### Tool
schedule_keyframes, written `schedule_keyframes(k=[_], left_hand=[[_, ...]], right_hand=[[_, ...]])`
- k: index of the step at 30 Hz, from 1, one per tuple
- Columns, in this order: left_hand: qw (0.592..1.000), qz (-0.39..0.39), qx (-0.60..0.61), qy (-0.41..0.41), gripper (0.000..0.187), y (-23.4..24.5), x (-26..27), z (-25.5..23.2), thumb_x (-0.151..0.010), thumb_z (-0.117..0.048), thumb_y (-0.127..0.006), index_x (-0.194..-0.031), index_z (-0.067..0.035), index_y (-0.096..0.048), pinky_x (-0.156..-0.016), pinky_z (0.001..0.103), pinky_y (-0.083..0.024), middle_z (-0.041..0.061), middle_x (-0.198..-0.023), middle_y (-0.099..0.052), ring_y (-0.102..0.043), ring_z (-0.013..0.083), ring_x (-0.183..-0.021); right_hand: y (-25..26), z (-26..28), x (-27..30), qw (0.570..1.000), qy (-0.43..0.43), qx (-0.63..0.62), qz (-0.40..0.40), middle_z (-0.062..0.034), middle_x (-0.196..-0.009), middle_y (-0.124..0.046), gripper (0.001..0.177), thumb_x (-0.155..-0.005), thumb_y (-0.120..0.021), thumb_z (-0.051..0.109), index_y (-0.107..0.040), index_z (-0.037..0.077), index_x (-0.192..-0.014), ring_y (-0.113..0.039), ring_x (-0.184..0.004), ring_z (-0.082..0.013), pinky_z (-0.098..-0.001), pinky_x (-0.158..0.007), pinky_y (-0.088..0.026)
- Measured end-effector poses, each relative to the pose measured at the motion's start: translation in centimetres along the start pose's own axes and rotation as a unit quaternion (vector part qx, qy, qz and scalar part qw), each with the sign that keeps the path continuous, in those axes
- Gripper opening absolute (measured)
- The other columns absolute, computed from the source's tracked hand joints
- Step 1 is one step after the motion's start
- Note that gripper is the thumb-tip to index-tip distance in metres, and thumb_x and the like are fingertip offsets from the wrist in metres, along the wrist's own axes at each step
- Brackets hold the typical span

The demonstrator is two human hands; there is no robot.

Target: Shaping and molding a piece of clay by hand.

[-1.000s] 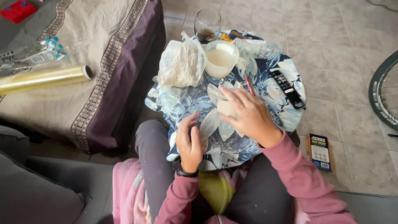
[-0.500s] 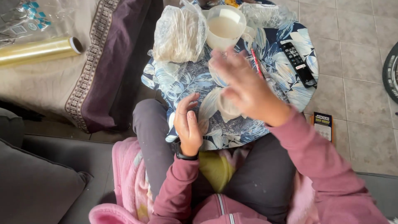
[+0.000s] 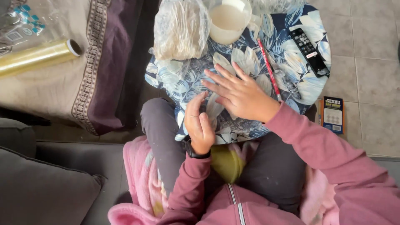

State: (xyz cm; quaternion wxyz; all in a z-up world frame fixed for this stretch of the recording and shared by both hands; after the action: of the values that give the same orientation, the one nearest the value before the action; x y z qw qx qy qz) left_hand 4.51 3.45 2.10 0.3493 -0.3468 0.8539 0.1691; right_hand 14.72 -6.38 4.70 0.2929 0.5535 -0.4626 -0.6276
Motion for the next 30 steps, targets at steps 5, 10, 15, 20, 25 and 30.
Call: schedule_keyframes(k=[5, 10, 15, 20, 25, 30], left_hand=[[0.998, -0.025, 0.049, 0.02, 0.059, 0.8, 0.8, 0.7, -0.11, -0.035, -0.025, -0.127, 0.006, -0.063, -0.091, 0.044, -0.056, 0.018, -0.112, -0.07, -0.069, 0.0348, -0.098], [0.998, -0.052, 0.035, 0.003, 0.065, 0.9, 0.8, 0.7, -0.11, -0.037, -0.02, -0.13, 0.007, -0.063, -0.09, 0.043, -0.056, 0.017, -0.107, -0.069, -0.069, 0.0334, -0.095], [0.998, -0.059, 0.037, -0.007, 0.066, 0.6, 1.5, 0.9, -0.11, -0.038, -0.021, -0.139, 0.01, -0.055, -0.09, 0.043, -0.058, 0.019, -0.111, -0.068, -0.069, 0.033, -0.099], [0.996, -0.054, 0.067, -0.004, 0.063, 0.6, 1.2, 1.4, -0.112, -0.035, -0.019, -0.146, 0.01, -0.048, -0.088, 0.041, -0.059, 0.02, -0.115, -0.066, -0.068, 0.0313, -0.102], [0.993, -0.066, 0.1, 0.006, 0.062, 1.3, 1.1, 0.8, -0.113, -0.034, -0.02, -0.149, 0.01, -0.045, -0.087, 0.042, -0.06, 0.022, -0.121, -0.065, -0.067, 0.031, -0.108], [0.99, -0.073, 0.121, -0.01, 0.06, 1.3, 1.3, 1.1, -0.113, -0.031, -0.022, -0.151, 0.01, -0.044, -0.085, 0.043, -0.062, 0.025, -0.123, -0.064, -0.067, 0.0341, -0.109]], right_hand=[[-2.4, -1.3, 1.6, 0.988, -0.064, -0.107, 0.086, -0.0026, -0.169, -0.024, 0.06, -0.108, -0.037, 0.03, -0.019, 0.026, -0.165, -0.024, -0.154, -0.0257, -0.0611, -0.123, -0.003], [-1.3, -0.1, 0.5, 0.992, -0.104, -0.002, 0.065, -0.0053, -0.168, -0.031, 0.057, -0.11, -0.037, 0.038, -0.025, 0.024, -0.164, -0.022, -0.155, -0.0225, -0.0596, -0.122, 0.004], [-2.5, -1.6, 0.3, 0.97, -0.11, -0.086, 0.2, -0.0057, -0.17, -0.019, 0.057, -0.111, -0.021, 0.043, -0.023, 0.021, -0.164, -0.011, -0.157, -0.0247, -0.0583, -0.123, 0.004], [-4.7, -3.8, 1.9, 0.958, -0.116, -0.166, 0.204, -0.0057, -0.171, -0.017, 0.06, -0.11, -0.013, 0.044, -0.013, 0.022, -0.165, -0.003, -0.157, -0.0268, -0.0602, -0.119, 0.012], [-2.5, -5.3, 0.3, 0.898, -0.217, -0.376, 0.075, -0.0092, -0.173, -0.01, 0.072, -0.106, -0.009, 0.057, -0.009, 0.016, -0.165, 0.006, -0.156, -0.0321, -0.0595, -0.119, 0.016], [-4.0, -3.3, -1.1, 0.999, -0.013, 0.009, 0.029, -0.003, -0.172, -0.01, 0.061, -0.11, -0.028, 0.047, -0.012, 0.028, -0.166, -0.005, -0.156, -0.0285, -0.0618, -0.122, 0.0]])
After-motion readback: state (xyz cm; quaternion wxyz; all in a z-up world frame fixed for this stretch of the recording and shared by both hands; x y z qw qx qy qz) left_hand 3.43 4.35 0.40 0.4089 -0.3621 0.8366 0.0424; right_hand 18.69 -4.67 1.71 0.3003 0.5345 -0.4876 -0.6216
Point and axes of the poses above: each hand's wrist, its own x-axis away from the middle knuckle, its own y-axis out of the back of the hand, z = x × y, the point moved 6 cm from there along -x, towards the middle knuckle
